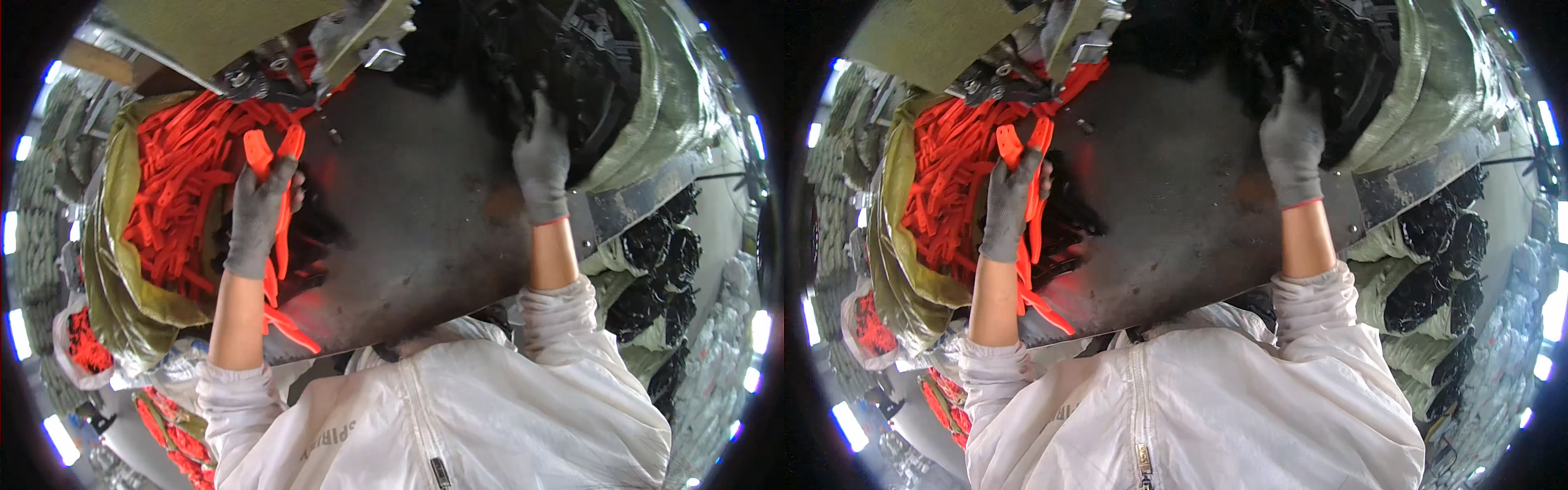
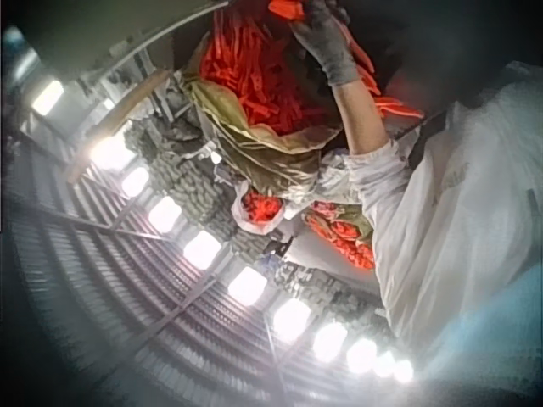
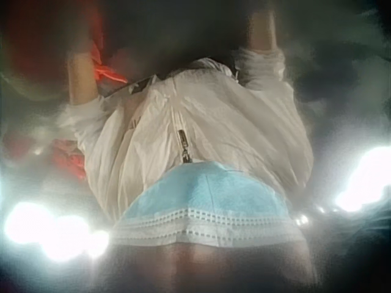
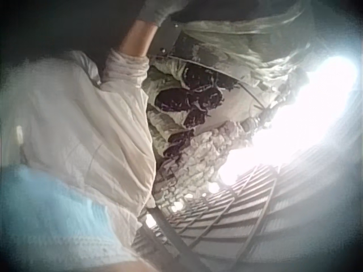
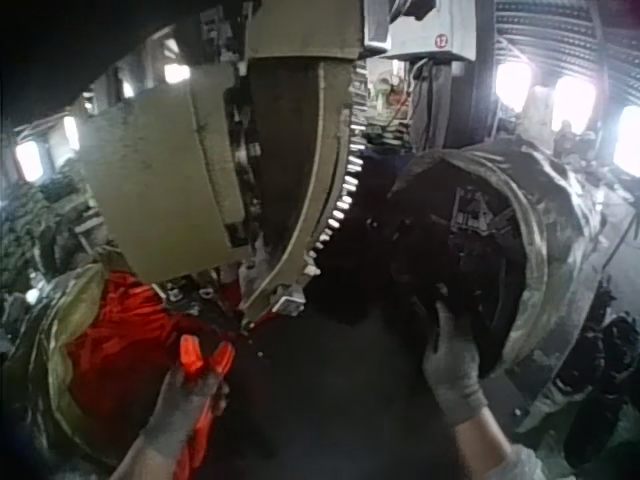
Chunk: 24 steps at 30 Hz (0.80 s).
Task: The person assembles red plastic handle grips onto black metal clamp components by hand, using a tabletop assembly jig to aid the process.
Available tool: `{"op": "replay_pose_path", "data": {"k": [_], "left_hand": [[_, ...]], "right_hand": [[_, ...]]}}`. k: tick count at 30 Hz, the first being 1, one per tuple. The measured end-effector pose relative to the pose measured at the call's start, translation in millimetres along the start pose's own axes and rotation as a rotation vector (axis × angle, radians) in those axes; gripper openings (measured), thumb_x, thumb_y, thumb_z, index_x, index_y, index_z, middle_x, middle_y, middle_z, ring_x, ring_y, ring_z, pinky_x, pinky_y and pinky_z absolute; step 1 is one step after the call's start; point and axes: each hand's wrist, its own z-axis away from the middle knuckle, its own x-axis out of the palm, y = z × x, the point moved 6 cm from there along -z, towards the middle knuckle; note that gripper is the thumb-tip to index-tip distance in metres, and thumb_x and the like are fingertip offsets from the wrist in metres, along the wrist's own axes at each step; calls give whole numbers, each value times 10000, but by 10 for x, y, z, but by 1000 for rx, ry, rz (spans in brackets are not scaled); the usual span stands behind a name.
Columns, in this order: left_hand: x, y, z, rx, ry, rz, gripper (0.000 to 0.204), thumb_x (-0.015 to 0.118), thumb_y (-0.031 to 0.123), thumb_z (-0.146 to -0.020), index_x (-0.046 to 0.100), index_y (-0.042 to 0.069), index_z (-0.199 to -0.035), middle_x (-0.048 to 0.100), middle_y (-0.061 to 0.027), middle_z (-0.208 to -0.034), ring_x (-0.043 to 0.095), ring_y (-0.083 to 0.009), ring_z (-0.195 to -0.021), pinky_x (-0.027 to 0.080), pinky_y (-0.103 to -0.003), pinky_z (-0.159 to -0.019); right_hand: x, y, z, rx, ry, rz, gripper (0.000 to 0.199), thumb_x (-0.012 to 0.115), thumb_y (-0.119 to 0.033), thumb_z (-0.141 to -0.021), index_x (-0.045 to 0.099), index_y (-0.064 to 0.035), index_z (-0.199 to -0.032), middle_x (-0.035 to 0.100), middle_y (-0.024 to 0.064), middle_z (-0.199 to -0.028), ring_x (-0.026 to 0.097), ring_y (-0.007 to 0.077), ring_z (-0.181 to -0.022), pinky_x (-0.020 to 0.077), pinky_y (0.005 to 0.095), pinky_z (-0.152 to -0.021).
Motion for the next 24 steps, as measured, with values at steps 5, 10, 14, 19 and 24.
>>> {"op": "replay_pose_path", "data": {"k": [5,10,14,19,24], "left_hand": [[163,214,23,92,-84,99,343,644,210,-989,638,-4,-1257,748,-92,-1044,707,-171,-876,573,-307,-766],[267,320,-73,65,-131,117,270,613,121,-998,639,-24,-1224,735,-84,-1005,710,-167,-857,587,-305,-772],[150,283,-154,52,-63,46,262,645,151,-982,669,-14,-1184,724,-65,-995,697,-155,-852,581,-305,-772],[168,307,-133,43,-107,112,277,694,200,-970,688,-4,-1156,710,-40,-992,680,-130,-849,555,-305,-758],[-172,168,-256,96,-56,-478,291,716,240,-924,671,-12,-1062,699,-155,-832,706,-282,-766,570,-415,-723]], "right_hand": [[-193,-715,-76,114,-19,-583,486,629,-102,-949,514,-24,-1415,627,236,-1201,707,321,-881,587,418,-742],[345,-1638,-56,537,-774,-1562,412,718,-121,-927,621,-3,-1310,700,83,-1029,666,142,-753,554,302,-663],[273,-2076,-17,262,-949,-1446,411,675,-148,-946,627,-59,-1344,655,18,-942,601,77,-729,480,222,-614],[347,-2237,-28,134,-873,-1350,393,688,-149,-916,650,-63,-1297,648,0,-920,574,68,-672,459,235,-585],[687,-2203,109,169,-1089,-1238,308,708,-213,-929,684,-27,-1174,652,9,-774,582,87,-608,453,278,-545]]}}
